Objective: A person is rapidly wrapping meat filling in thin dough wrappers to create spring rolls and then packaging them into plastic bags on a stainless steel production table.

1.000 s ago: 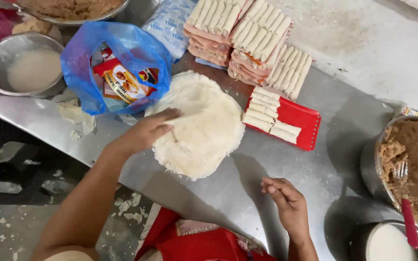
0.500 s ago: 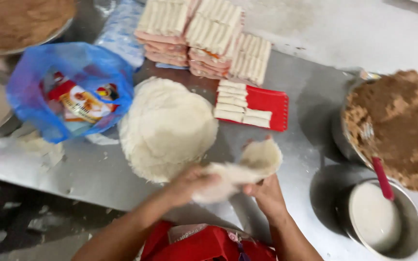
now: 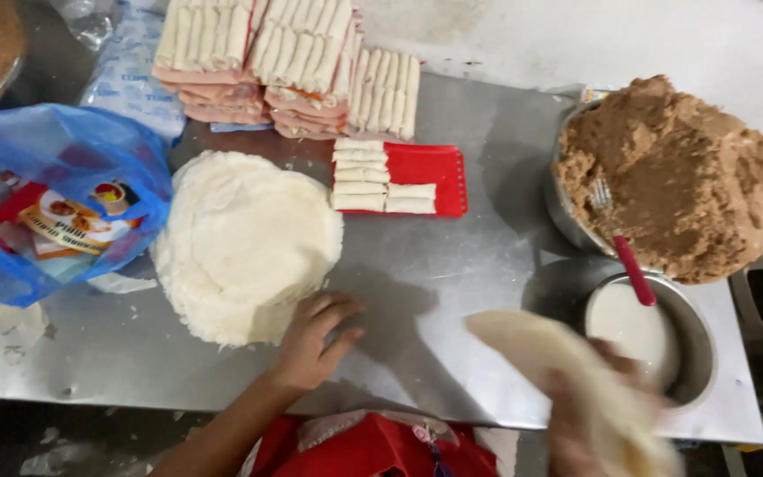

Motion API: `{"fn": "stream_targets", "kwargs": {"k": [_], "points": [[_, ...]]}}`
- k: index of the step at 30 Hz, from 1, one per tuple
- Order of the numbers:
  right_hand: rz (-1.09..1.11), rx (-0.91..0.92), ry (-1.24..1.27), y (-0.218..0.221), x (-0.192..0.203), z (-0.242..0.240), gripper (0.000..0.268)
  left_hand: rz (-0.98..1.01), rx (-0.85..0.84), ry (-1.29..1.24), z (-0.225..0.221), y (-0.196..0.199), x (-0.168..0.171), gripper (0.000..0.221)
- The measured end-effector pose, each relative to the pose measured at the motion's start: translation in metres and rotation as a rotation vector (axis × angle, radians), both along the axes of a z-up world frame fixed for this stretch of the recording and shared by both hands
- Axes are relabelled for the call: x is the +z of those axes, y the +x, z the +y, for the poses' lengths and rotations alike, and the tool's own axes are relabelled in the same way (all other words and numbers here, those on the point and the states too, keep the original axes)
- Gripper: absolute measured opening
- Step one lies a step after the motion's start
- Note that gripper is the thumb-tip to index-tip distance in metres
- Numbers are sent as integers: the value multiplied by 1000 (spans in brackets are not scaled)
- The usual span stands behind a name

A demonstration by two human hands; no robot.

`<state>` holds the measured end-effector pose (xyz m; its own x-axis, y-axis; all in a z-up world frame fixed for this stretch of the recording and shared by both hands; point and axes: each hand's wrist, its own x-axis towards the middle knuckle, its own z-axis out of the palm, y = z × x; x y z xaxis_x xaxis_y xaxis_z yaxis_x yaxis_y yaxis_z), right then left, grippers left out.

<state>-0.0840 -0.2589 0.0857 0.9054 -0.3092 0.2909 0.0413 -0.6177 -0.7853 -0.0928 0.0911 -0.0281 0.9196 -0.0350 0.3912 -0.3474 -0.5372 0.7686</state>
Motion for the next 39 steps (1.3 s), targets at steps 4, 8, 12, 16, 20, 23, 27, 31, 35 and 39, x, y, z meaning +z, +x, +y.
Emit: {"fn": "stream_targets", "kwargs": {"k": [4, 8, 12, 16, 20, 23, 27, 31, 35, 39], "points": [[-296, 661, 82, 38, -119, 32, 22, -42, 164, 211, -10, -38, -21, 41], [-157, 641, 192, 38, -113, 31, 29, 119, 226, 418, -13, -67, -29, 53], [176, 514, 372, 60, -113, 24, 44, 0, 264, 397, -14, -64, -20, 46], [215, 527, 328, 63, -106, 22, 44, 36, 379, 374, -17, -67, -14, 48], [166, 510, 331, 63, -113, 23, 48, -25, 368, 382, -19, -66, -7, 55], [125, 448, 311, 55, -117, 19, 52, 239, 236, 177, -44, -62, 12, 78], [-2, 423, 405, 46, -100, 34, 56, 204, -242, -55, -99, -26, 25, 119], [-50, 780, 487, 31, -74, 64, 85, 187, -323, -311, -120, 6, 140, 37], [62, 861, 421, 39, -56, 63, 93, 351, -418, -479, -130, 10, 108, 68], [-104, 1155, 308, 38, -18, 71, 55, 130, -338, 185, -162, 25, 8, 70]]}}
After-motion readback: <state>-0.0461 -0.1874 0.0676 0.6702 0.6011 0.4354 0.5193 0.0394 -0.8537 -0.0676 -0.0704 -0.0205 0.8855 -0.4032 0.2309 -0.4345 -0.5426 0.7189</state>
